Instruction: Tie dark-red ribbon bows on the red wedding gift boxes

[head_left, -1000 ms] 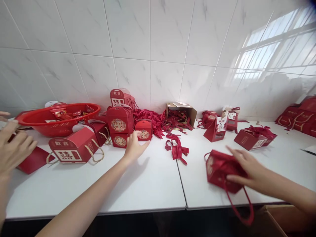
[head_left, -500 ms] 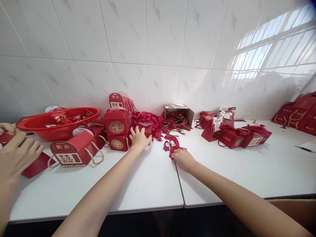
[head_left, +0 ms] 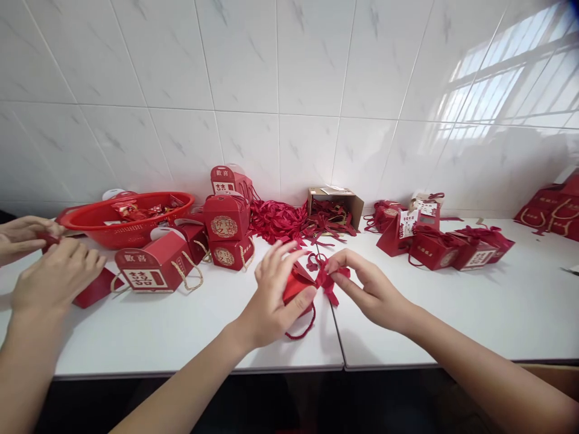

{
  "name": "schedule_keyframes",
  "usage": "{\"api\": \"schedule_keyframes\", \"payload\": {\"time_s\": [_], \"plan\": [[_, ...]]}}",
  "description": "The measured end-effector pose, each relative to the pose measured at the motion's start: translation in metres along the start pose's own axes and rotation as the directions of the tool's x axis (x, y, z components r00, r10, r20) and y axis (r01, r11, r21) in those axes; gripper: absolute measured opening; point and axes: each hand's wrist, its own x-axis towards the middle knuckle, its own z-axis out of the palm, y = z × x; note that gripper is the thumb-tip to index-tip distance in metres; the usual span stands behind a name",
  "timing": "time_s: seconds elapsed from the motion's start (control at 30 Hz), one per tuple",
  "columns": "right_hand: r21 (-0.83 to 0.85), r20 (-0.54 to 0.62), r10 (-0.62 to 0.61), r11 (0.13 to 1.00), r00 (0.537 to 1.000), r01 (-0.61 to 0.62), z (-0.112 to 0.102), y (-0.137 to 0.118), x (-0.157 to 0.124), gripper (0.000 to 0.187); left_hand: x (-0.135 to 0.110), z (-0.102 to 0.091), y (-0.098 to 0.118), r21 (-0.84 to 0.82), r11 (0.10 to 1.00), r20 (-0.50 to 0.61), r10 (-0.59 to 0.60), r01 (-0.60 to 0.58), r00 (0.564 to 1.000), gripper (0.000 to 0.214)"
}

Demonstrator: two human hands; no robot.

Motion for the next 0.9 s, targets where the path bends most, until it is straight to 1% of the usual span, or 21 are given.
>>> {"api": "schedule_keyframes", "payload": {"time_s": [0.07,0.17,0.23,0.27,0.3,0.33,0.37,0.4,0.43,0.47,0.5,0.53,0.57,0.6,0.63,0.67,0.73,0.77,0.83,0.87,0.9], "plan": [[0.079,-0.017,-0.026,0.997,1.000,0.027,0.002,-0.020,-0.003,0.009,0.002,0.002,0.019,-0.152,0.988,0.078,0.015,-0.003,0.997,0.046],[0.287,-0.128,0.041,0.958,0.991,-0.002,0.002,-0.037,-0.007,0.008,-0.001,0.007,0.038,-0.392,0.911,0.226,-0.038,0.127,0.973,0.029],[0.475,-0.198,0.130,0.880,0.971,-0.021,-0.007,-0.041,-0.005,0.006,-0.011,0.009,0.044,-0.463,0.861,0.337,-0.050,0.212,0.940,0.032],[0.562,-0.237,0.182,0.827,0.954,-0.018,-0.015,-0.041,-0.003,0.007,-0.017,0.008,0.046,-0.447,0.869,0.386,-0.025,0.211,0.922,0.035],[0.636,-0.278,0.238,0.771,0.931,-0.007,-0.025,-0.042,0.000,0.009,-0.024,0.007,0.046,-0.407,0.898,0.422,0.022,0.168,0.906,0.036],[0.694,-0.323,0.295,0.720,0.899,0.013,-0.037,-0.042,0.003,0.012,-0.031,0.006,0.045,-0.357,0.930,0.434,0.084,0.085,0.897,0.034],[0.737,-0.366,0.347,0.675,0.863,0.041,-0.049,-0.041,0.006,0.015,-0.036,0.004,0.042,-0.303,0.953,0.418,0.145,-0.013,0.897,0.030],[0.767,-0.402,0.393,0.638,0.827,0.070,-0.061,-0.041,0.009,0.018,-0.039,0.002,0.038,-0.246,0.964,0.364,0.186,-0.098,0.913,0.023],[0.788,-0.429,0.433,0.609,0.793,0.094,-0.072,-0.040,0.011,0.021,-0.040,0.001,0.032,-0.177,0.973,0.261,0.190,-0.147,0.946,0.018],[0.802,-0.444,0.468,0.588,0.764,0.106,-0.080,-0.039,0.013,0.022,-0.039,0.000,0.024,-0.090,0.986,0.114,0.153,-0.143,0.982,0.017],[0.812,-0.445,0.502,0.575,0.742,0.098,-0.086,-0.037,0.014,0.022,-0.034,0.000,0.016,0.003,0.996,-0.052,0.085,-0.085,0.995,0.021],[0.818,-0.438,0.530,0.569,0.726,0.078,-0.089,-0.035,0.015,0.021,-0.029,0.001,0.006,0.087,0.996,-0.198,0.009,0.009,0.980,0.026],[0.822,-0.424,0.555,0.567,0.716,0.048,-0.088,-0.033,0.016,0.019,-0.022,0.003,-0.003,0.140,0.984,-0.288,-0.065,0.109,0.955,0.031],[0.821,-0.408,0.571,0.571,0.712,0.012,-0.086,-0.030,0.016,0.015,-0.015,0.005,-0.012,0.158,0.969,-0.298,-0.138,0.191,0.945,0.038],[0.815,-0.387,0.579,0.578,0.718,-0.026,-0.082,-0.026,0.017,0.010,-0.008,0.007,-0.019,0.159,0.958,-0.247,-0.197,0.240,0.949,0.043],[0.802,-0.369,0.576,0.594,0.730,-0.063,-0.077,-0.023,0.017,0.006,-0.004,0.009,-0.025,0.155,0.953,-0.167,-0.232,0.258,0.958,0.046],[0.751,-0.337,0.546,0.647,0.767,-0.131,-0.065,-0.016,0.016,0.011,0.000,0.010,-0.030,0.142,0.963,-0.018,-0.231,0.231,0.973,0.043],[0.720,-0.304,0.527,0.673,0.794,-0.171,-0.059,-0.013,0.016,0.014,-0.001,0.009,-0.030,0.129,0.970,0.029,-0.210,0.205,0.977,0.040],[0.639,-0.183,0.490,0.718,0.852,-0.276,-0.047,-0.010,0.013,0.019,-0.006,0.004,-0.025,0.083,0.982,0.096,-0.180,0.172,0.979,0.036],[0.580,-0.093,0.478,0.739,0.873,-0.342,-0.041,-0.010,0.011,0.020,-0.009,0.001,-0.022,0.050,0.985,0.140,-0.172,0.166,0.975,0.035],[0.510,0.006,0.470,0.758,0.883,-0.407,-0.033,-0.010,0.010,0.021,-0.012,-0.002,-0.018,0.018,0.986,0.187,-0.164,0.164,0.969,0.035]]}}
